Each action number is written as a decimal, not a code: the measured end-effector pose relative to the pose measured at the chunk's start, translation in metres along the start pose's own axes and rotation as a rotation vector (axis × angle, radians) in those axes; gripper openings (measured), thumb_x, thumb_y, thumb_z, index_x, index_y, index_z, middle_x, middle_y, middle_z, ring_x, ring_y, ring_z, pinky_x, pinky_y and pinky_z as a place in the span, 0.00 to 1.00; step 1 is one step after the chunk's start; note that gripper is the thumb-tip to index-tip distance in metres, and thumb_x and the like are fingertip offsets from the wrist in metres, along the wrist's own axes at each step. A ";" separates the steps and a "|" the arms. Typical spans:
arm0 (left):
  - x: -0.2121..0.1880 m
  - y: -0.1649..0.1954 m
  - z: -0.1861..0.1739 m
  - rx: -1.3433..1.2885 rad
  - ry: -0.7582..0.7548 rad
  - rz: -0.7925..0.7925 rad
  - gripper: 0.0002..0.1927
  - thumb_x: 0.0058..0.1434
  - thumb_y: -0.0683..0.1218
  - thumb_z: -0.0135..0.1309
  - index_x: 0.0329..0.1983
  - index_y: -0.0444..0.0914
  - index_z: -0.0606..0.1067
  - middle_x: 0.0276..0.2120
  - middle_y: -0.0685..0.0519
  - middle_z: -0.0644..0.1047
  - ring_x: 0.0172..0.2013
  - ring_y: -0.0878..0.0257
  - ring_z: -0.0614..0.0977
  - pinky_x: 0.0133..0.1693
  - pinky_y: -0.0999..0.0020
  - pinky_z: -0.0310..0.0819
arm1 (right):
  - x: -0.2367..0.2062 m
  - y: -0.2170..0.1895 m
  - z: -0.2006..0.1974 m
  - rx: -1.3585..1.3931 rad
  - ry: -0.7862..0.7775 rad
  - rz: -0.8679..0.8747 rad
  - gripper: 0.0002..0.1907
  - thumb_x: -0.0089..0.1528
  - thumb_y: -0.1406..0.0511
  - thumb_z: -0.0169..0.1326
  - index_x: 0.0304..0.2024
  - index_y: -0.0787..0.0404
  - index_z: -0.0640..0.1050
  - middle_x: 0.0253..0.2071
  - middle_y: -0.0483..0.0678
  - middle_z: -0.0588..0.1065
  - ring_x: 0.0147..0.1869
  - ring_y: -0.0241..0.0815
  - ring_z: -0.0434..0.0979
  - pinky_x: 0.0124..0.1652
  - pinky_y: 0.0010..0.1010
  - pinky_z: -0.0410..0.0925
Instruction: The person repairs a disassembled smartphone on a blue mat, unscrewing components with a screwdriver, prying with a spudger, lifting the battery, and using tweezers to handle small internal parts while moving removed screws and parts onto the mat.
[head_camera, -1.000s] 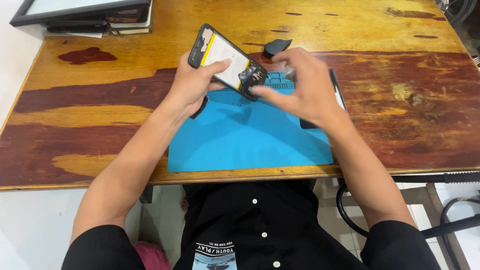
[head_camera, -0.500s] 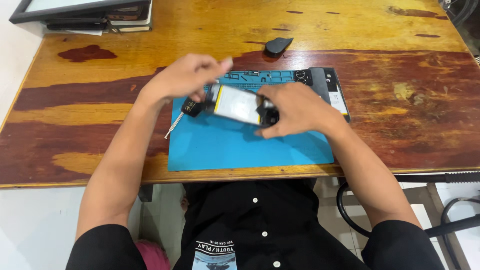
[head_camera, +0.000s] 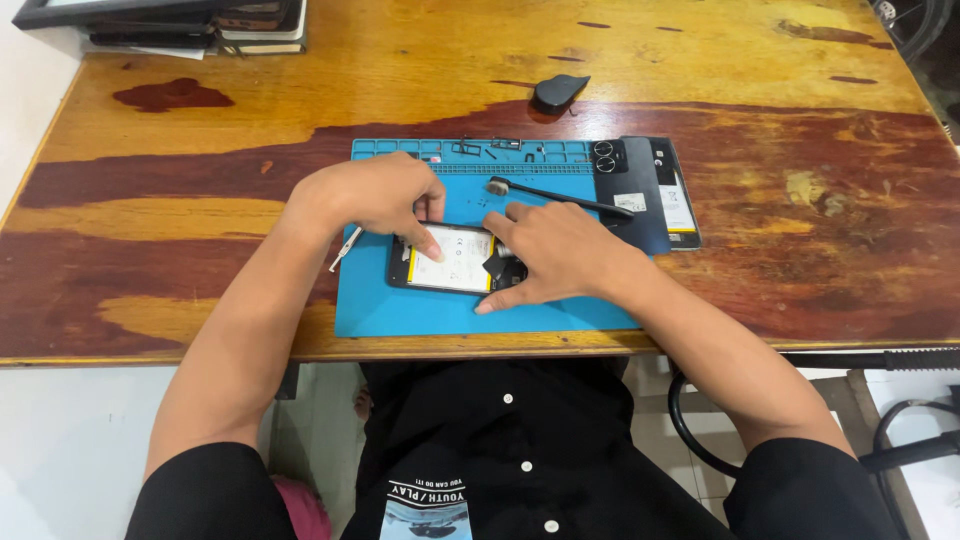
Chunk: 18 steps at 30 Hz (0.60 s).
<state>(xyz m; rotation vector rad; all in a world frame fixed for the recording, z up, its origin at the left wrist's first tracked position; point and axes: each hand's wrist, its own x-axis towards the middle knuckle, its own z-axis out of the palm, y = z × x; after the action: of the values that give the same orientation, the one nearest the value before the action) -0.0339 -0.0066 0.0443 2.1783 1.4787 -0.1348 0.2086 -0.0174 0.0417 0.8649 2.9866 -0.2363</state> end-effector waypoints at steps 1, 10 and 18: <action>0.000 0.001 0.000 -0.005 0.006 0.004 0.26 0.42 0.57 0.73 0.39 0.37 0.82 0.35 0.49 0.83 0.38 0.55 0.85 0.39 0.59 0.79 | 0.000 0.002 0.000 0.012 0.009 -0.012 0.50 0.45 0.33 0.63 0.50 0.67 0.76 0.31 0.56 0.75 0.35 0.61 0.79 0.32 0.50 0.71; -0.002 0.011 -0.002 0.010 -0.030 -0.051 0.27 0.41 0.56 0.74 0.40 0.39 0.81 0.37 0.49 0.83 0.40 0.55 0.84 0.40 0.58 0.78 | -0.012 0.062 -0.012 -0.005 0.181 0.197 0.24 0.55 0.49 0.66 0.41 0.61 0.84 0.42 0.54 0.79 0.44 0.57 0.80 0.42 0.46 0.72; 0.004 -0.001 0.000 -0.066 0.160 -0.055 0.24 0.63 0.63 0.58 0.36 0.37 0.80 0.29 0.47 0.82 0.34 0.51 0.85 0.40 0.54 0.79 | -0.015 0.091 -0.021 -0.019 -0.076 0.430 0.12 0.58 0.58 0.65 0.37 0.59 0.84 0.34 0.55 0.81 0.42 0.57 0.81 0.42 0.47 0.71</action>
<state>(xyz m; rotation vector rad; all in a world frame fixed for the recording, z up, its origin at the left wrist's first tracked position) -0.0332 -0.0028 0.0425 2.1383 1.6066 0.0705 0.2703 0.0535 0.0504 1.4231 2.6417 -0.2207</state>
